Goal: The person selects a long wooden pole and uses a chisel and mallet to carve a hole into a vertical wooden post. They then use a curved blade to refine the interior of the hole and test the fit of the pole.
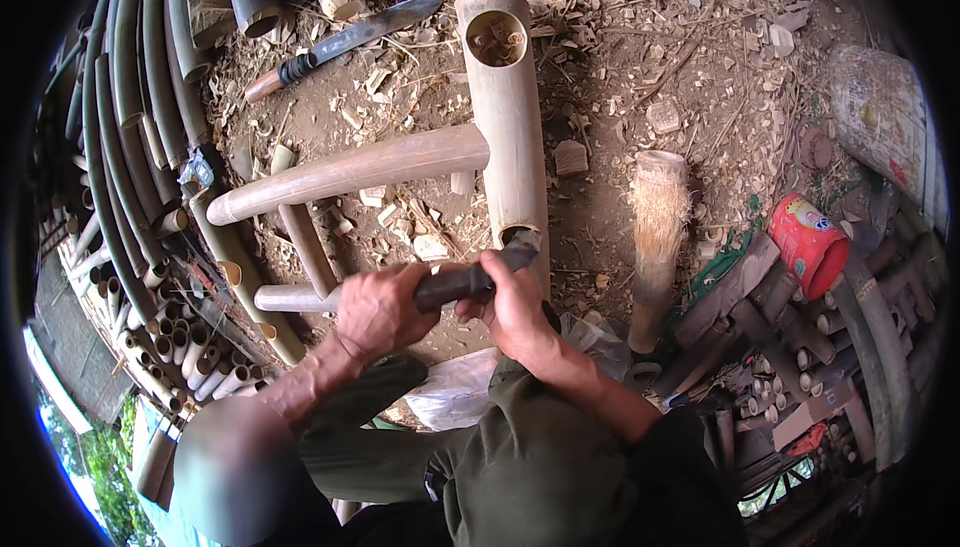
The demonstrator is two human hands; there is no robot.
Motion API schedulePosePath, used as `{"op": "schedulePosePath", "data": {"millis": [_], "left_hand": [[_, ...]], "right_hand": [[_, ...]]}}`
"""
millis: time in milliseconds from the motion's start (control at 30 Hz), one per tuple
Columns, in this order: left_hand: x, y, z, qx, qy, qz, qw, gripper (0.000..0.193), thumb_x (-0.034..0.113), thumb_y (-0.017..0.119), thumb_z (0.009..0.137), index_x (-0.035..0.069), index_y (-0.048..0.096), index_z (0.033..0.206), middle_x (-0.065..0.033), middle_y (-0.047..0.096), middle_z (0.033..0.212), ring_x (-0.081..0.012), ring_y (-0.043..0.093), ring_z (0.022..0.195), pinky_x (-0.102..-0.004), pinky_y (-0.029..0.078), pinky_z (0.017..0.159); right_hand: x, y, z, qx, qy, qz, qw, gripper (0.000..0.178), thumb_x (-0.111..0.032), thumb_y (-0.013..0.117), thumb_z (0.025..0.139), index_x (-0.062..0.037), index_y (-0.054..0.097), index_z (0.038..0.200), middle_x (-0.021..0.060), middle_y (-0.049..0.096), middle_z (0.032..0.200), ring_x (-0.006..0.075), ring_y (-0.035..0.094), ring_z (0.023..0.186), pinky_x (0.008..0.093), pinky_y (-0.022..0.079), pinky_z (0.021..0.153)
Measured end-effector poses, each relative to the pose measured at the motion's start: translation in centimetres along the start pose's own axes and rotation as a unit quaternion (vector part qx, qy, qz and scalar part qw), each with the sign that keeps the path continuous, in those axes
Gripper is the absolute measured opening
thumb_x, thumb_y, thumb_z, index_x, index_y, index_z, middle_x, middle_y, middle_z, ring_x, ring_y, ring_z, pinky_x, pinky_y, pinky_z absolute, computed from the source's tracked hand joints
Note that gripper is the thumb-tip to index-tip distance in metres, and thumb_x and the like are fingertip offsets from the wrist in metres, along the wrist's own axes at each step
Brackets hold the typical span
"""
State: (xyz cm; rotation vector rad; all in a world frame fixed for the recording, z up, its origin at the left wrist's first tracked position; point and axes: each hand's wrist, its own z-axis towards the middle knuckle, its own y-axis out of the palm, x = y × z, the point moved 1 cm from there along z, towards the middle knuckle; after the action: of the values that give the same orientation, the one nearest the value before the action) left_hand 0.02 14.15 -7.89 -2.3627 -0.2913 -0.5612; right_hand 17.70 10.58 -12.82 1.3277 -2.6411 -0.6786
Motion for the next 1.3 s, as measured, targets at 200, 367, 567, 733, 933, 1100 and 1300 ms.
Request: {"op": "schedulePosePath", "data": {"millis": [200,367,567,733,933,1100,1300], "left_hand": [[-0.2,1.2,-0.3,-0.029,-0.101,-0.104,0.989,0.033,0.031,0.073,0.070,0.007,0.068,0.092,-0.0161,0.070,0.081,-0.0336,0.069,0.075,-0.0417,0.055,0.074],[8.2,-6.6,6.7,-0.089,0.067,0.166,0.980,0.017,0.017,0.067,0.074,0.013,0.070,0.091,-0.0096,0.068,0.072,-0.0280,0.068,0.067,-0.0408,0.054,0.061],[3.0,-2.3,2.3,-0.055,0.029,0.070,0.996,0.021,0.022,0.069,0.075,0.008,0.066,0.091,-0.0127,0.066,0.072,-0.0286,0.068,0.067,-0.0422,0.054,0.060],[2.9,1.7,-0.7,-0.021,-0.102,-0.130,0.986,0.032,0.025,0.072,0.071,0.005,0.067,0.096,-0.0176,0.068,0.078,-0.0358,0.069,0.075,-0.0440,0.055,0.071],[11.9,-6.7,7.3,-0.123,0.103,0.206,0.965,0.013,0.017,0.066,0.077,0.016,0.069,0.089,-0.0090,0.067,0.071,-0.0292,0.068,0.067,-0.0420,0.054,0.061],[12.8,-8.2,4.4,-0.147,0.162,0.306,0.927,0.008,0.011,0.063,0.082,0.015,0.070,0.082,-0.0081,0.066,0.070,-0.0268,0.069,0.067,-0.0388,0.053,0.057],[6.1,-2.0,0.4,-0.129,0.154,0.155,0.967,0.023,0.016,0.067,0.072,0.008,0.058,0.092,-0.0079,0.061,0.080,-0.0303,0.066,0.071,-0.0440,0.052,0.061]], "right_hand": [[-1.9,0.6,0.5,-0.040,0.041,-0.140,0.988,0.032,-0.025,0.047,0.099,0.0054,0.058,0.099,0.0186,0.067,0.084,0.0220,0.065,0.055,0.0332,0.056,0.047],[-4.1,-1.3,0.1,-0.083,0.037,0.254,0.963,0.024,-0.024,0.047,0.098,-0.0042,0.058,0.106,0.0205,0.069,0.102,0.0253,0.068,0.065,0.0348,0.057,0.056],[-2.7,0.4,-1.6,0.004,0.005,0.054,0.999,0.026,-0.026,0.046,0.099,-0.0017,0.055,0.102,0.0144,0.066,0.084,0.0231,0.065,0.056,0.0346,0.056,0.049],[-3.1,-0.8,-0.6,-0.045,0.041,-0.135,0.989,0.028,-0.025,0.050,0.098,0.0033,0.054,0.098,0.0184,0.067,0.085,0.0246,0.064,0.053,0.0354,0.055,0.044],[-5.4,-3.5,-1.3,-0.093,0.023,0.288,0.953,0.025,-0.023,0.045,0.099,-0.0047,0.061,0.104,0.0155,0.068,0.089,0.0261,0.066,0.060,0.0347,0.055,0.053],[-3.1,-2.5,-3.4,-0.192,0.097,0.341,0.915,0.028,-0.030,0.044,0.102,-0.0099,0.056,0.118,0.0131,0.069,0.087,0.0254,0.068,0.073,0.0382,0.056,0.068],[0.2,-7.6,-3.6,-0.142,0.138,0.130,0.971,0.032,-0.030,0.052,0.099,-0.0047,0.058,0.118,0.0131,0.068,0.093,0.0208,0.067,0.068,0.0318,0.055,0.057]]}}
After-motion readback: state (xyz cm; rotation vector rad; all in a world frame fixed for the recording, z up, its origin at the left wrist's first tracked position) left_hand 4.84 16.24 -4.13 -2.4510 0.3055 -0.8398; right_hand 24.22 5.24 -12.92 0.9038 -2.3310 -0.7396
